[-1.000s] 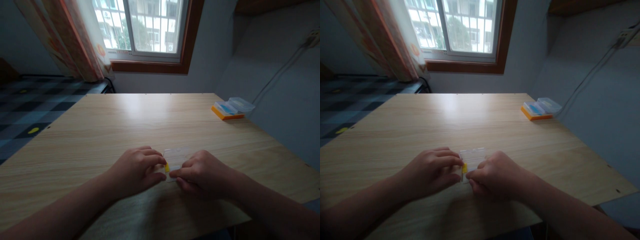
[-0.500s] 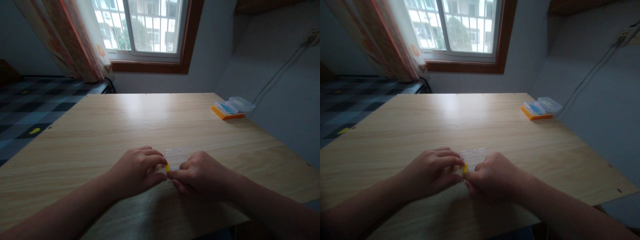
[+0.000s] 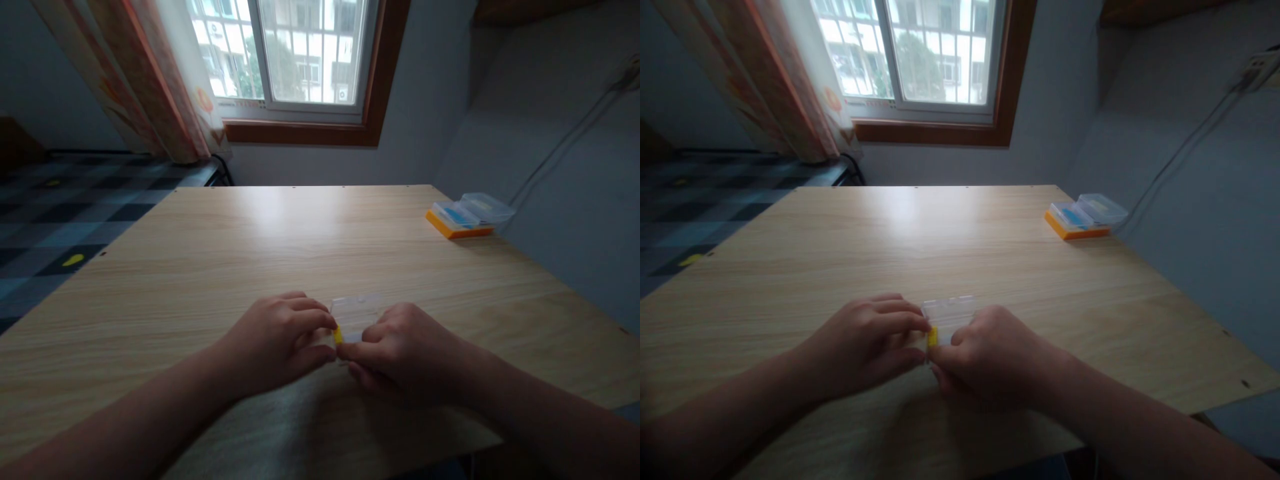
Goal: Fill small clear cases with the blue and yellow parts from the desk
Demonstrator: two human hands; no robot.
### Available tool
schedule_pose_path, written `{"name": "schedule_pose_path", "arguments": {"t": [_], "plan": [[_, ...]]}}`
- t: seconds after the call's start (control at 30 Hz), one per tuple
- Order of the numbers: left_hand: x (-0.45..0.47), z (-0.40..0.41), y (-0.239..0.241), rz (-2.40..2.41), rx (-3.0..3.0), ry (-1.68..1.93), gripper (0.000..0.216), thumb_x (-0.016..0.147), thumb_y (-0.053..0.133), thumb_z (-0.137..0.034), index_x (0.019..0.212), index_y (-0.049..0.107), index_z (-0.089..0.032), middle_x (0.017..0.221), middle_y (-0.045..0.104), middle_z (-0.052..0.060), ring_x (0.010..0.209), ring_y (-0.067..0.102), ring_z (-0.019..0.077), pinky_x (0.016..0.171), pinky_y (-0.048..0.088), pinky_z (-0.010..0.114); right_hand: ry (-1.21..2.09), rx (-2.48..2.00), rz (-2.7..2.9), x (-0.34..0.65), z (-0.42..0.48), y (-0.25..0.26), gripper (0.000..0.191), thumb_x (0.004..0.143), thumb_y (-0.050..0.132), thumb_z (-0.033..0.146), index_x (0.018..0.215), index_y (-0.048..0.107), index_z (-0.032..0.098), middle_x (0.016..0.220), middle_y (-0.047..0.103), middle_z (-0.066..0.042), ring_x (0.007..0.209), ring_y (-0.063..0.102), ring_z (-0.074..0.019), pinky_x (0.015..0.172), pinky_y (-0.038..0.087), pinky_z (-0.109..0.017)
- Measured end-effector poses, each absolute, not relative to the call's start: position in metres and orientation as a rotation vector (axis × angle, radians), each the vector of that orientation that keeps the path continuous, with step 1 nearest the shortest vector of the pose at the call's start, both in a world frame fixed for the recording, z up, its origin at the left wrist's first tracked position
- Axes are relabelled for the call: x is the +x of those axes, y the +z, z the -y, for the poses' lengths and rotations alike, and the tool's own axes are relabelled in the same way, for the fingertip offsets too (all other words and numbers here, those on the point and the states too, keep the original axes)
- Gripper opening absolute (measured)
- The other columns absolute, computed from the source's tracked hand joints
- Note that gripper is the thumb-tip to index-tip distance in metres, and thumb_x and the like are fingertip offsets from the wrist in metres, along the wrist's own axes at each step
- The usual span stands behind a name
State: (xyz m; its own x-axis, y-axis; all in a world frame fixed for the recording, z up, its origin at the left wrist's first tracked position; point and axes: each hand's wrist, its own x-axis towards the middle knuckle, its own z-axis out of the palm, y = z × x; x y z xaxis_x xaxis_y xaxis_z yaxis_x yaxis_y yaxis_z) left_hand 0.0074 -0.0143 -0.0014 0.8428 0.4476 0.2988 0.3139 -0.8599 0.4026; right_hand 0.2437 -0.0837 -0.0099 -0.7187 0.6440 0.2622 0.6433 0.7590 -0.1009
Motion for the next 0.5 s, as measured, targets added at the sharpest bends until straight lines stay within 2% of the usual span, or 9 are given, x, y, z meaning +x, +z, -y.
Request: {"name": "schedule_pose_path", "arguments": {"t": [0.5], "plan": [[0.0064, 0.0142, -0.0024, -0.569, 2.689, 0.535, 0.017, 0.088, 0.07, -0.028, 0.104, 0.074, -0.023, 0.103, 0.077, 0.003, 0.093, 0.072, 0.022, 0.079, 0.056, 0.032, 0.022, -1.001, 2.667, 0.2385, 0.0801, -0.0071, 0.025, 0.098, 0.048, 0.026, 0.085, 0.068, 0.019, 0.061, 0.066, 0.002, 0.048, 0.051, -0.0116, 0.053, 0.022, -0.03]]}}
